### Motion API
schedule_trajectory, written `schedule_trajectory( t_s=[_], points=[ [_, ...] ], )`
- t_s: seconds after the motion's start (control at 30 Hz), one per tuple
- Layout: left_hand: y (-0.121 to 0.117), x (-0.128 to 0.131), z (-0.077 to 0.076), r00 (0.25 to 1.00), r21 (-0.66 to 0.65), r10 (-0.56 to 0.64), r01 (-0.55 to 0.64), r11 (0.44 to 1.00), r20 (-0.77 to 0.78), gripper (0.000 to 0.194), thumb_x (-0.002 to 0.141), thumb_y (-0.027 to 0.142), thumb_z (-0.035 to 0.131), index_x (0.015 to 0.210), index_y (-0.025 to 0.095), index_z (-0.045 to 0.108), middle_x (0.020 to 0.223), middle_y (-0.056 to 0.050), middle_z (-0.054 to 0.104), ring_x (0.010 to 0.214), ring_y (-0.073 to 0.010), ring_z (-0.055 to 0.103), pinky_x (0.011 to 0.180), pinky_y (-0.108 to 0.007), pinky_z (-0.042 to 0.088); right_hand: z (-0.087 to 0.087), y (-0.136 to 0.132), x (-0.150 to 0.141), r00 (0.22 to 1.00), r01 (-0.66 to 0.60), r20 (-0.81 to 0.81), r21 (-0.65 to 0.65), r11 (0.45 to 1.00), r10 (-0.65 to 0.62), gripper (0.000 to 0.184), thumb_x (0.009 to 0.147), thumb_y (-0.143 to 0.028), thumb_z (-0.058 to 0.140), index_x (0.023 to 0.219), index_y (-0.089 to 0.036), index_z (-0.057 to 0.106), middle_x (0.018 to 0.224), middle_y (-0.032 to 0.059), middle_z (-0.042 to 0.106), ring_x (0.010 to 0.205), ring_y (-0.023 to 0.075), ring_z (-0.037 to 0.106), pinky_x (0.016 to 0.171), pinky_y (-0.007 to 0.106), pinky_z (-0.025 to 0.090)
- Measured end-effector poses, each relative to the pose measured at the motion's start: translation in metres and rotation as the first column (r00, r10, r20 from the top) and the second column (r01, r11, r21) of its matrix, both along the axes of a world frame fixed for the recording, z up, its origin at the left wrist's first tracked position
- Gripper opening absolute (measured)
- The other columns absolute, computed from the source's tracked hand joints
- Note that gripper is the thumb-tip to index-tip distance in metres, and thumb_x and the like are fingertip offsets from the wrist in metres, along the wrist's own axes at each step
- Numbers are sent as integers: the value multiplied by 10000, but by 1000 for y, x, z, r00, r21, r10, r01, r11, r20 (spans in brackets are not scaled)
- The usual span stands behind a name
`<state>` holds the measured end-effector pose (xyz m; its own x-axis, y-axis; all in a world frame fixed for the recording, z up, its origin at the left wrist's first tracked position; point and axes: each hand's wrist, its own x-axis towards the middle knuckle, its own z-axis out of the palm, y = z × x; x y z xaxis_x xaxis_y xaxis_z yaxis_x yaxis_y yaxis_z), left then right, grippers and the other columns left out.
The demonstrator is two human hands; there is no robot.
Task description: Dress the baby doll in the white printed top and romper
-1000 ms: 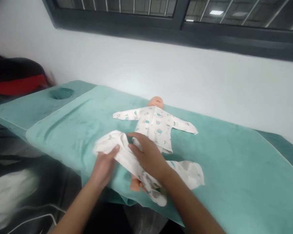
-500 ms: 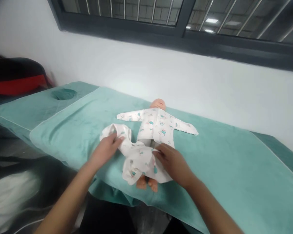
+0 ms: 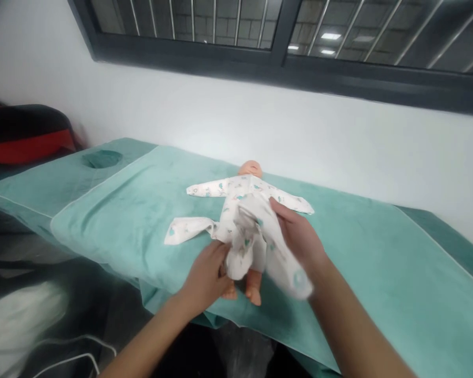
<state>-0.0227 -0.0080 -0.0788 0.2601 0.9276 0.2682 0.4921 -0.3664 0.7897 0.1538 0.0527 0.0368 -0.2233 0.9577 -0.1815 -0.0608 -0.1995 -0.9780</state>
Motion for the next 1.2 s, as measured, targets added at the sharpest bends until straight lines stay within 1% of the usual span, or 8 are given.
schedule_trajectory(
  t_s=[0.2,0.4,0.57,0.67,0.73,0.93,1.07,1.2],
  points=[
    [9,-9,30,934,-114,148,-117,987,324,290,798,115,450,972,229,652,959,-32,701,925,-215,631,828,-327,489,-7,-8,44,967,149,-234,189,971,-103,524,952,-611,333,1160,-222,616,1279,117,639,1285,247,552,839,375,597],
    [4,-22,118,889,-167,160,-96,981,430,145,824,249,516,870,239,654,826,23,677,766,-168,617,672,-255,487,-2,-54,41,969,242,-86,516,822,-232,501,939,-480,523,1411,-464,352,1523,5,429,1366,240,468,1059,528,473],
    [6,-25,174,889,-122,28,32,992,456,189,806,231,565,972,232,656,900,2,679,787,-168,633,713,-282,502,36,-98,6,841,-337,481,824,456,-247,464,887,-377,664,1328,-390,519,1437,24,518,1356,270,462,1073,479,464],
    [14,-29,182,875,-168,14,78,983,485,224,804,208,567,1011,222,651,917,-19,684,743,-154,635,672,-273,497,51,-106,-11,567,-736,746,649,192,-348,345,868,-422,681,1178,-281,628,1349,63,588,1311,289,490,1121,501,393],
    [22,-34,178,856,-199,2,118,973,517,224,798,220,585,1013,211,647,898,-27,681,699,-143,628,634,-261,489,52,-100,-15,412,-844,798,516,146,-440,185,900,-356,645,1046,-245,660,1316,60,609,1307,290,485,1167,534,311],
    [32,-47,158,897,-38,164,-163,986,411,332,781,307,684,1093,217,614,1093,-55,640,873,-172,636,741,-289,504,45,-63,-5,403,-808,777,551,211,-484,201,878,-71,509,870,-233,628,1106,33,687,1243,252,534,1152,529,303],
    [14,-31,157,946,123,-5,-37,992,324,313,828,378,659,1105,237,621,1152,-49,638,1069,-211,598,878,-316,480,51,-49,-9,633,-456,655,746,485,-413,86,845,-152,552,852,-225,597,846,-5,664,826,181,620,786,342,507],
    [10,-14,153,946,1,-96,101,995,310,270,762,380,722,955,215,632,903,-6,653,854,-193,612,723,-283,478,59,-31,-16,842,-136,452,706,695,-295,57,830,-252,617,830,-207,583,712,-43,573,595,105,521,533,219,397]
  ],
)
